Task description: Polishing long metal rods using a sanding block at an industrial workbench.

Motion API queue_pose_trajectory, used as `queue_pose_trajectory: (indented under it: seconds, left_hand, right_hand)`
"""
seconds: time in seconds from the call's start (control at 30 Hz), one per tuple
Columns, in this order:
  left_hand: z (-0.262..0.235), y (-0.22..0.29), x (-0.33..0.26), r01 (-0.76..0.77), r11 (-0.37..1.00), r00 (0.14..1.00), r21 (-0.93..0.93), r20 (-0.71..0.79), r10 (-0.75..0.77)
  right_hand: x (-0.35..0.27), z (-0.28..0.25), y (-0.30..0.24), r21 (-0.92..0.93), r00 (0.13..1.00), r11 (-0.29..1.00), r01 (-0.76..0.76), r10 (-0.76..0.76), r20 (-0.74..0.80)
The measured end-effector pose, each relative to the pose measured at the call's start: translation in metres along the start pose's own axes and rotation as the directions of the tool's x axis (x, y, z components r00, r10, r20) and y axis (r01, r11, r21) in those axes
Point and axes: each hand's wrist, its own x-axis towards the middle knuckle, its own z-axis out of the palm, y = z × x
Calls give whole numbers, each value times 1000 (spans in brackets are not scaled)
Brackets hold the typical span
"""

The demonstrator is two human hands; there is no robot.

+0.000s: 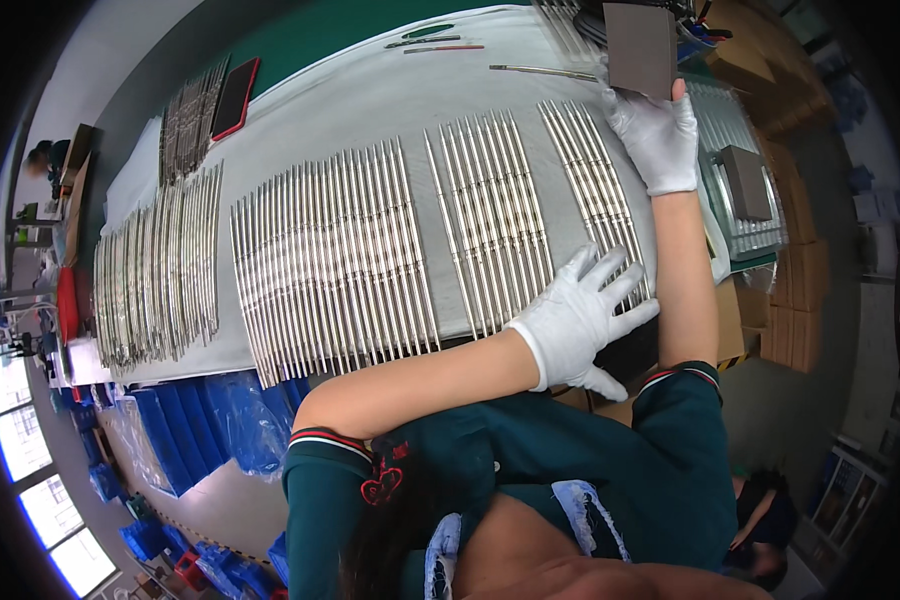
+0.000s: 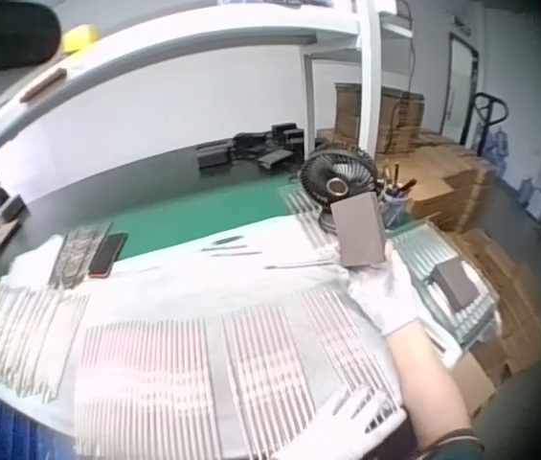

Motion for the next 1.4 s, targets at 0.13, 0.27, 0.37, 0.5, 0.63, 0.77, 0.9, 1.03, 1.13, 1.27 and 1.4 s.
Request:
queue_pose_trajectory:
  seconds: [0.13,0.27,0.37,0.5,0.63,0.77,0.9,1.03,1.13,1.27,1.4]
  left_hand:
    - [-18,-3,-42,173,977,980,126,75,-184]
    - [-29,-9,-71,369,892,914,261,75,-400]
    - [-26,-10,-74,342,898,913,276,127,-387]
    - [-18,-8,-63,319,920,926,227,130,-353]
    - [-13,-10,-50,269,948,950,170,114,-290]
    - [-5,-10,-32,238,959,966,154,68,-251]
    - [-2,-10,-24,218,961,971,171,58,-230]
    - [-9,-10,-33,239,950,960,203,97,-262]
    - [-16,-8,-44,261,934,943,245,143,-301]
    - [-26,-8,-60,281,913,929,297,154,-336]
    - [-29,-8,-66,288,914,924,286,169,-344]
  right_hand:
    - [0,-3,-1,-19,999,999,35,-35,-20]
    - [1,-4,-1,-17,999,999,35,-35,-15]
    - [1,-5,-1,-6,1000,1000,28,-28,-13]
    - [1,-5,-1,24,1000,1000,21,-20,-12]
    - [1,-4,-2,28,999,1000,10,-11,30]
    - [1,-3,-2,23,999,1000,-8,7,31]
    - [1,-2,-3,24,999,1000,-10,9,49]
    - [0,0,-3,47,999,999,-9,6,49]
    - [-1,0,-3,25,999,1000,-2,1,39]
    - [-1,-1,-2,-50,999,998,36,-35,16]
    - [1,-6,-1,-19,1000,1000,1,0,18]
